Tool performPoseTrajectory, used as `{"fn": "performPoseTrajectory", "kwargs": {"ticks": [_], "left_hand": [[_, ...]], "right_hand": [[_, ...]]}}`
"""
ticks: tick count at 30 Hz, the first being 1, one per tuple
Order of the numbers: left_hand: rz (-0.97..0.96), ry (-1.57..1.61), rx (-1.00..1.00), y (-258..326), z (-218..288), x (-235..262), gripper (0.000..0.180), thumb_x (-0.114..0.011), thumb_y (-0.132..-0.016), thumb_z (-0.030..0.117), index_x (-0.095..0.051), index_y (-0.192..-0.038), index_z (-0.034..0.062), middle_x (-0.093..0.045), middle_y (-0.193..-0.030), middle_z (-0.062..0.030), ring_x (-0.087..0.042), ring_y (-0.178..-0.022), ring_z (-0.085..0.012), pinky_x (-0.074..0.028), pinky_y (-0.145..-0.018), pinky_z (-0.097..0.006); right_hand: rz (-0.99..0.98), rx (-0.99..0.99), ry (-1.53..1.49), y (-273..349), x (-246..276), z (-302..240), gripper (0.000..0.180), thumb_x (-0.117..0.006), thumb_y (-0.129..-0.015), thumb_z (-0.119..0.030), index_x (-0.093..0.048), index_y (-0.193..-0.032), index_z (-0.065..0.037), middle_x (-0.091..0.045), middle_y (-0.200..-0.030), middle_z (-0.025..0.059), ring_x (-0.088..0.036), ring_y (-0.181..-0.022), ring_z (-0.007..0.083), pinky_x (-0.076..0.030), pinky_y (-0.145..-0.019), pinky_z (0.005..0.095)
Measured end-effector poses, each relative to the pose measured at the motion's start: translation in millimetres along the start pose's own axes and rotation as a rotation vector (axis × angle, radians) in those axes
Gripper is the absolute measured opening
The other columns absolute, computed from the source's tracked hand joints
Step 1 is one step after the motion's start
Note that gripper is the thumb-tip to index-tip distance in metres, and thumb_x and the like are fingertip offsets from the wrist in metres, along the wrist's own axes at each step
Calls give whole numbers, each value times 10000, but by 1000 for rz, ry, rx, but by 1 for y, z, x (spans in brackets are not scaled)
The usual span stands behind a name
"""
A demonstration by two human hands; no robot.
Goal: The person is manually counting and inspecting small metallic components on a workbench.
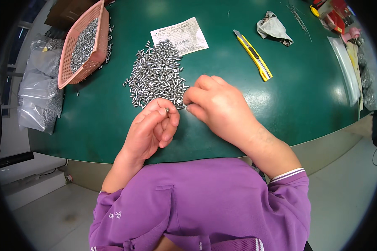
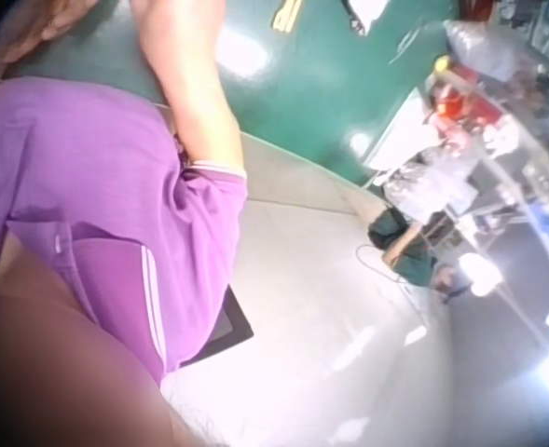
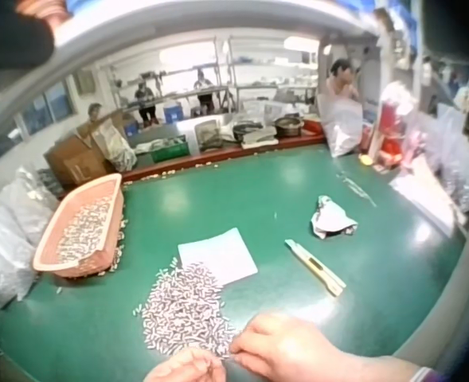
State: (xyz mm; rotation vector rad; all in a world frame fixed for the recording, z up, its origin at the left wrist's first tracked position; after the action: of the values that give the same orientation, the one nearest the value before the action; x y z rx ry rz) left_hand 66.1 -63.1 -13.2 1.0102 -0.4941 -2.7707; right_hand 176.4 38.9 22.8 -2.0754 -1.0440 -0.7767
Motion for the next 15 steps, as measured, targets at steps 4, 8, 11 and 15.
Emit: {"fn": "performPoseTrajectory", "kwargs": {"ticks": [4, 8, 11, 15], "left_hand": [[-1, -35, -49, -2, 0, -3, 129, -411, -922, 98, -465, -1025, 43, -544, -860, -57, -502, -591, -92, -404, -476, -213], [-2, -37, -71, -1, 1, 0, 125, -415, -925, 103, -468, -1024, 48, -542, -852, -49, -492, -579, -89, -396, -471, -212], [-4, -48, -36, -1, 0, 0, 120, -424, -927, 114, -469, -1020, 54, -543, -846, -42, -484, -558, -84, -376, -451, -206], [32, -77, -80, -2, 0, 4, 111, -426, -931, 119, -474, -1010, 58, -542, -830, -35, -471, -523, -75, -341, -423, -192]], "right_hand": [[-4, 21, 22, 2, -5, 2, 124, -664, -692, -70, -588, -789, -79, -527, -790, 64, -542, -769, 266, -468, -652, 372], [-40, 16, 48, 2, -8, 1, 137, -660, -697, -72, -573, -802, -72, -517, -798, 72, -531, -767, 268, -465, -650, 375], [-41, -14, 41, 1, -7, 3, 152, -660, -705, -64, -579, -834, -70, -527, -819, 74, -530, -790, 269, -459, -671, 368], [-21, -5, -44, -1, -4, 0, 158, -663, -708, -52, -595, -849, -69, -534, -821, 72, -529, -802, 266, -451, -690, 362]]}}
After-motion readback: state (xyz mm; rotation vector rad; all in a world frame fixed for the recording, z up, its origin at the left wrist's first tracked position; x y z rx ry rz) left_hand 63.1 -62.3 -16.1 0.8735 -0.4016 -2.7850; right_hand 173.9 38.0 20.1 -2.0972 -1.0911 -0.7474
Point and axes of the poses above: each hand's wrist, its own y-axis away from the middle knuckle, its own x-axis out of the back of the hand, z = x × y, the point moved 5 cm from there along -y, towards the middle knuckle
